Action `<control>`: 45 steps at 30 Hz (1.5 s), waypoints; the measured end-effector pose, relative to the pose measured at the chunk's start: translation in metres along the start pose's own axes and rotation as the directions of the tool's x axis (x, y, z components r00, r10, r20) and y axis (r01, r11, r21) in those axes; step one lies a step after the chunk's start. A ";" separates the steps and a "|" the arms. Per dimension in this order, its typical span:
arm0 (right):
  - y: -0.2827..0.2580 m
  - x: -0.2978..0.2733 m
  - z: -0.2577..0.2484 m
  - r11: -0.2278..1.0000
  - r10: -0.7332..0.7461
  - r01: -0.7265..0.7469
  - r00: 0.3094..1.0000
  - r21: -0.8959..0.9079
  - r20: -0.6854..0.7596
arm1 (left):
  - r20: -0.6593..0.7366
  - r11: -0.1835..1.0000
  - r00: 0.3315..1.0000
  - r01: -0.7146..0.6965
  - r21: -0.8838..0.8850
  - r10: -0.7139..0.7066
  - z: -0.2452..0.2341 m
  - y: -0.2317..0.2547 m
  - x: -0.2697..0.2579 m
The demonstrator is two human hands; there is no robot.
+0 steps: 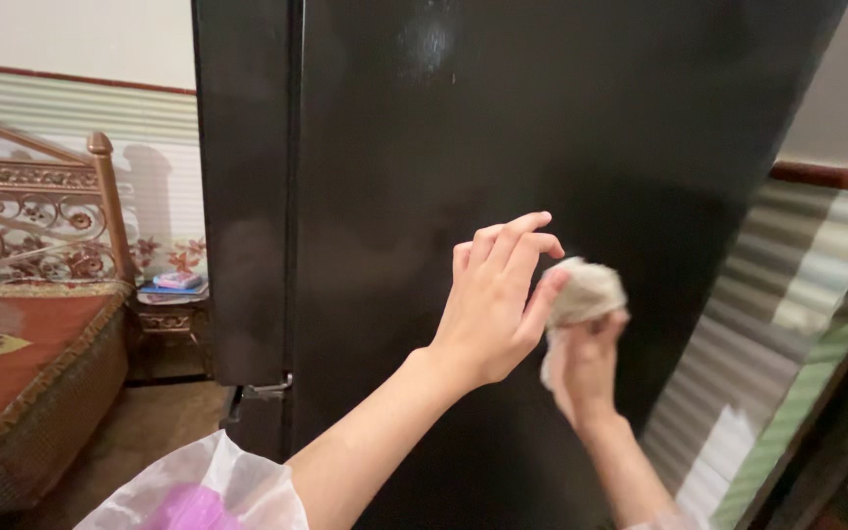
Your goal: The person wipes the wooden frame of a chair, a window sill, a glass window, and a refrigerator door using a cloth. The person then straightens a bedsheet and adjusts a pillow on a bed.
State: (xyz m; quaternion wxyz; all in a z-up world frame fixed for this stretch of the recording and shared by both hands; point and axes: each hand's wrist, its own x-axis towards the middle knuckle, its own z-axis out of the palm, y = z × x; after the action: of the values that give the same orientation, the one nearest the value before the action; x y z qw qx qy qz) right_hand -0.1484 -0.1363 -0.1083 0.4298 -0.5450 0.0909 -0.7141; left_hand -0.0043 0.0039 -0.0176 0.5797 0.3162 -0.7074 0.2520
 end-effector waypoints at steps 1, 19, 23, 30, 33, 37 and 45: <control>-0.001 0.004 -0.014 0.784 -0.306 0.283 0.951 -0.553 0.054 | 0.005 1.000 1.000 0.008 -0.008 -0.008 0.000 0.000 -0.002; 0.030 -0.011 -0.068 0.464 -0.404 0.217 0.915 -0.859 0.013 | 0.062 0.994 0.996 0.071 -0.083 -0.066 0.031 0.007 -0.022; 0.051 -0.041 -0.049 0.467 -0.359 0.295 0.925 -0.833 0.127 | 0.089 0.992 0.993 0.089 -0.088 -0.081 0.031 0.006 -0.030; 0.127 -0.105 -0.084 0.593 -0.220 -0.098 0.935 -0.799 -0.278 | 0.105 0.991 0.989 0.116 -0.070 -0.108 0.026 0.005 -0.042; 0.154 -0.123 -0.098 0.714 -0.010 -0.396 0.818 -0.577 -0.575 | 0.109 0.989 0.987 0.129 -0.079 -0.120 0.024 0.008 -0.046; 0.155 -0.119 -0.096 0.705 0.095 -0.556 0.689 -0.440 -0.718 | 0.125 0.991 0.986 0.117 -0.071 -0.107 0.019 0.011 -0.048; 0.057 -0.071 -0.010 0.645 -0.273 0.015 0.938 -0.764 -0.212 | 0.162 0.997 0.985 0.069 -0.045 -0.061 0.015 0.012 -0.056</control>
State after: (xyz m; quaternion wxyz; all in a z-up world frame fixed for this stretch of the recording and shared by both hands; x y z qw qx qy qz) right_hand -0.1254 -0.1242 -0.1957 0.0869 -0.5604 0.3997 -0.7201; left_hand -0.0154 0.0097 -0.0748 0.5367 0.3434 -0.7472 0.1889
